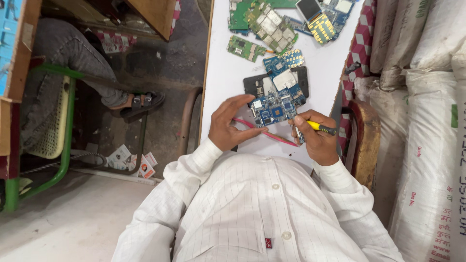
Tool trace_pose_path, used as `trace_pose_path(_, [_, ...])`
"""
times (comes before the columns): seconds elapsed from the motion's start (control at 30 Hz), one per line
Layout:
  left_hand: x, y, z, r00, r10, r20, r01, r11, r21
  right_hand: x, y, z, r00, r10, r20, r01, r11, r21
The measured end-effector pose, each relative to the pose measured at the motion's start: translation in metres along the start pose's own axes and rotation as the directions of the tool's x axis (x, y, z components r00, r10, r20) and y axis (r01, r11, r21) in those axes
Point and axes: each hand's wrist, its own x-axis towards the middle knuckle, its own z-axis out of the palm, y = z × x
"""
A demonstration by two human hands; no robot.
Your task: The person sits at a workbench holding a blue phone motherboard in one hand and uses a screwdriver to work on components on the board. Near the end they pick up a pink brush and brush the surface of the board.
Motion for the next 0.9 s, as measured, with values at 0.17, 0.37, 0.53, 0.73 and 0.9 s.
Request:
trace_pose_path(0.17, [-0.006,-0.008,0.003,0.998,0.008,-0.067,-0.008,1.0,-0.001,-0.008,-0.011,0.0,0.904,-0.411,-0.117,0.323,0.836,-0.444])
trace_pose_path(0.37, [-0.008,-0.008,0.005,0.998,0.03,-0.05,-0.029,0.999,0.024,-0.011,-0.025,0.007,0.764,-0.645,-0.031,0.569,0.695,-0.439])
trace_pose_path(0.53, [-0.009,-0.007,0.005,0.998,0.022,-0.053,-0.021,1.0,0.023,-0.011,-0.032,0.014,0.761,-0.627,0.165,0.613,0.612,-0.5])
trace_pose_path(0.73, [-0.009,-0.007,0.009,0.997,0.056,-0.044,-0.054,0.998,0.044,-0.014,-0.026,0.011,0.821,-0.544,0.173,0.548,0.667,-0.505])
trace_pose_path(0.9, [-0.011,-0.01,0.009,0.998,0.053,-0.016,-0.052,0.997,0.05,-0.014,-0.021,0.011,0.851,-0.507,0.133,0.498,0.703,-0.507])
